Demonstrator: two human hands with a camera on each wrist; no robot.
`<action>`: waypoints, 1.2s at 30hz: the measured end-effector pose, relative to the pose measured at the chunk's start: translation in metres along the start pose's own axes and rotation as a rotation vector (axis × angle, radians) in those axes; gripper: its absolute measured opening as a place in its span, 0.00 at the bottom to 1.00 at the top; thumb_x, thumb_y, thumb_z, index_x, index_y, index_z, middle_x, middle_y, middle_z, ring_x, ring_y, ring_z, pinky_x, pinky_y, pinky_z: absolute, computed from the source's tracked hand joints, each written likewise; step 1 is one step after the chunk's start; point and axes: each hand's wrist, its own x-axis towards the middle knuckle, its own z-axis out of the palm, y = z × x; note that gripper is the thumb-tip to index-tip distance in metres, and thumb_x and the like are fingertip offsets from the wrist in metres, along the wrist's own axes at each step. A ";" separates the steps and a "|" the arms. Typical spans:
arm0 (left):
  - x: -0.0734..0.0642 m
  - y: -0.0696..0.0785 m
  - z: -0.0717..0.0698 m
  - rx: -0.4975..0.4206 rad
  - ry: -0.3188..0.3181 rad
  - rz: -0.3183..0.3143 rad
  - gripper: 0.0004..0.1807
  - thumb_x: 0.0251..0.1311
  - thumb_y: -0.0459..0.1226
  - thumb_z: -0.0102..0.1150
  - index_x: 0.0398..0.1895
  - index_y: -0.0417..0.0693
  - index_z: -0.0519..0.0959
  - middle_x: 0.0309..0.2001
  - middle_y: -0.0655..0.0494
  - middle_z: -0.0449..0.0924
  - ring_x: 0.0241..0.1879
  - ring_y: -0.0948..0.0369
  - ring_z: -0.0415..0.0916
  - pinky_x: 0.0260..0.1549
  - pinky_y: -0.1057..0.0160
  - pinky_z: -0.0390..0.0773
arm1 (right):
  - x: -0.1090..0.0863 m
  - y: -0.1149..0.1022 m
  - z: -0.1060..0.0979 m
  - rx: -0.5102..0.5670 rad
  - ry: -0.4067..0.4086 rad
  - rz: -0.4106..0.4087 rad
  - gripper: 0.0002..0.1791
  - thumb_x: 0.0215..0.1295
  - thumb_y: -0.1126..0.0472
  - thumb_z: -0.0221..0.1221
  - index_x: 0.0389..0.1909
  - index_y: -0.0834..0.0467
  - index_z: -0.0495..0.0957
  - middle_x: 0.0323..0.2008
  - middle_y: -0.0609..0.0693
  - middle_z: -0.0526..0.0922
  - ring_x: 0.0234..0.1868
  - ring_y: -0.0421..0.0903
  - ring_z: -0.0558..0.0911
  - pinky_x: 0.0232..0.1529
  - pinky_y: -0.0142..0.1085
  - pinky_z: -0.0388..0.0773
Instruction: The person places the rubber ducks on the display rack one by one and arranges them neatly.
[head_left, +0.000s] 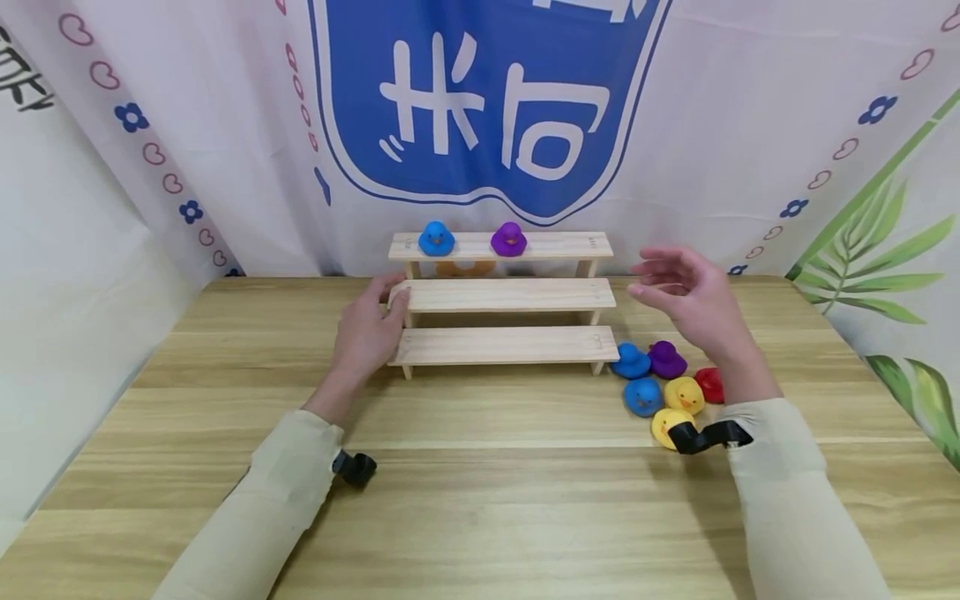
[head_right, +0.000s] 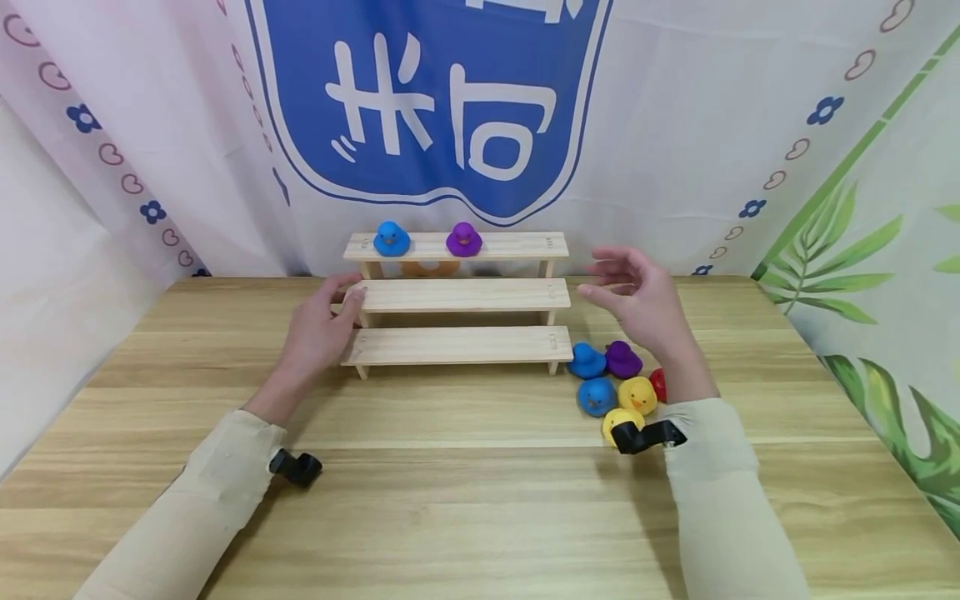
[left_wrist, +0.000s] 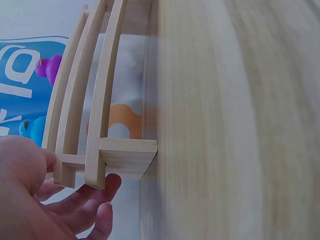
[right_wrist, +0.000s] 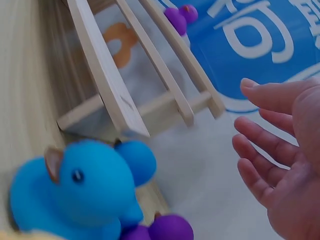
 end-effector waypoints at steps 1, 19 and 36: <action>0.000 0.000 0.000 -0.001 0.000 0.002 0.28 0.84 0.51 0.42 0.81 0.56 0.65 0.71 0.41 0.75 0.31 0.53 0.74 0.34 0.56 0.75 | 0.000 0.002 -0.002 -0.010 -0.007 0.006 0.31 0.72 0.50 0.68 0.72 0.50 0.73 0.64 0.53 0.83 0.54 0.36 0.81 0.52 0.19 0.77; 0.001 -0.002 0.001 -0.003 -0.001 0.008 0.28 0.84 0.51 0.42 0.81 0.56 0.66 0.70 0.40 0.75 0.29 0.54 0.71 0.32 0.58 0.74 | -0.003 0.040 -0.031 -0.062 -0.294 0.094 0.32 0.74 0.53 0.67 0.74 0.57 0.71 0.66 0.59 0.82 0.53 0.34 0.84 0.51 0.29 0.84; 0.000 -0.004 0.000 0.005 0.005 0.031 0.29 0.84 0.52 0.41 0.81 0.55 0.65 0.71 0.38 0.75 0.48 0.47 0.78 0.56 0.44 0.77 | -0.002 0.063 -0.037 -0.232 -0.462 0.172 0.31 0.66 0.56 0.73 0.69 0.57 0.76 0.63 0.59 0.84 0.60 0.54 0.80 0.55 0.37 0.78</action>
